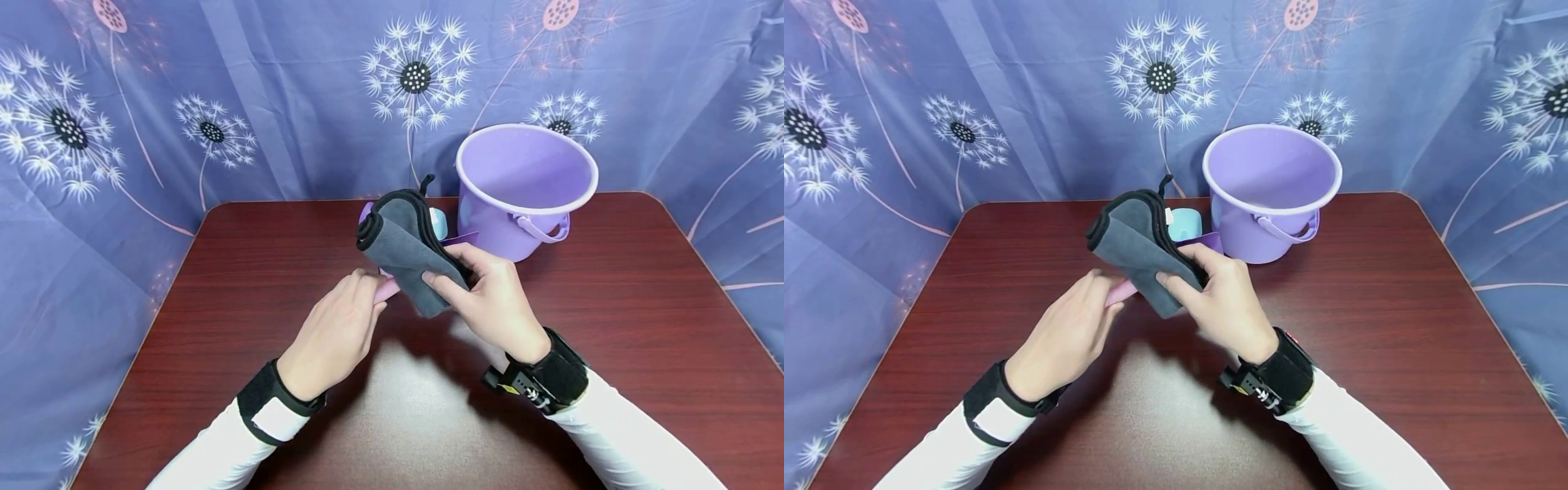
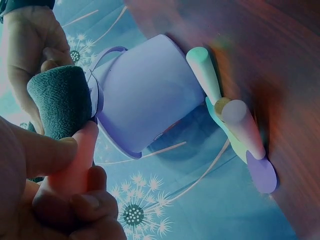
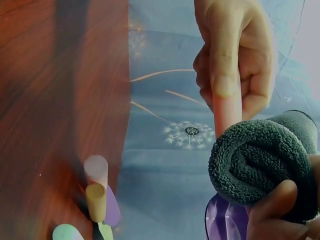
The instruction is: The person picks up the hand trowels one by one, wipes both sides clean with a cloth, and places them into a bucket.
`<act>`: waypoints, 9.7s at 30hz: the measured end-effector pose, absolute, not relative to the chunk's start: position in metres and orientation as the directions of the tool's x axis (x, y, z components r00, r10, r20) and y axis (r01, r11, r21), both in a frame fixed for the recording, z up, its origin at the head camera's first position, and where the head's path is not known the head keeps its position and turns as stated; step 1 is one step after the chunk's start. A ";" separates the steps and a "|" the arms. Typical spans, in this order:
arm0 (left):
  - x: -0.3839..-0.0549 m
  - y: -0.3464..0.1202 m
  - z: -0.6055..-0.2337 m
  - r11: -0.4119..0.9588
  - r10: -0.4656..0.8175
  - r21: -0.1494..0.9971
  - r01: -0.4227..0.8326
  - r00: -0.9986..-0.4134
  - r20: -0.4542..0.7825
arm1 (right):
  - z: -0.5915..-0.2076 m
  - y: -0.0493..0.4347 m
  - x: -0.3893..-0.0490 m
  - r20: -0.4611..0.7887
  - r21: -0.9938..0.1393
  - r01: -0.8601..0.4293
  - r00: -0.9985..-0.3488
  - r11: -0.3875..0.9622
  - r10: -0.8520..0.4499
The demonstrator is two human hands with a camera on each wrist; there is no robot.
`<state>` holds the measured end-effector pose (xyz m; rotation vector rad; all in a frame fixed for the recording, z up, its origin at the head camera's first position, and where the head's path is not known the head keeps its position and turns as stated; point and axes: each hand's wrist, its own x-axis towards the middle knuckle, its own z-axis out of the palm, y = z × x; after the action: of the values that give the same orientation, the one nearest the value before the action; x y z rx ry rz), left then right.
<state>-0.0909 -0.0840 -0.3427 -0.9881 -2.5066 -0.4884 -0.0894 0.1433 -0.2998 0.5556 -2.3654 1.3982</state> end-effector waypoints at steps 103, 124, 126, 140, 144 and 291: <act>-0.092 -0.085 -0.342 0.653 0.518 0.294 0.698 -0.694 0.500 | -0.333 0.159 -0.109 0.578 -0.605 -0.566 -0.796 0.560 -0.180; -0.094 -0.100 -0.330 0.657 0.490 0.352 0.667 -0.733 0.472 | -0.320 0.192 -0.120 0.667 -0.452 -0.571 -0.726 0.685 -0.165; -0.093 -0.102 -0.330 0.662 0.491 0.355 0.660 -0.740 0.460 | -0.320 0.195 -0.119 0.671 -0.448 -0.558 -0.726 0.698 -0.150; -0.095 -0.110 -0.323 0.658 0.443 0.477 0.583 -0.812 0.380 | -0.307 0.214 -0.125 0.725 -0.412 -0.510 -0.686 0.755 -0.068; -0.099 -0.112 -0.322 0.633 0.419 0.563 0.531 -0.847 0.328 | -0.303 0.218 -0.127 0.745 -0.430 -0.493 -0.667 0.757 -0.012; -0.108 -0.109 -0.326 -0.114 0.671 0.979 -0.167 -0.740 -0.048 | -0.330 0.172 -0.109 0.701 -0.454 -0.746 -0.637 0.487 -0.321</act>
<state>-0.1076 -0.1085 -0.3264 -0.8235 -2.3355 -2.7975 -0.1088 0.1719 -0.3299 0.8773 -2.1982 1.0418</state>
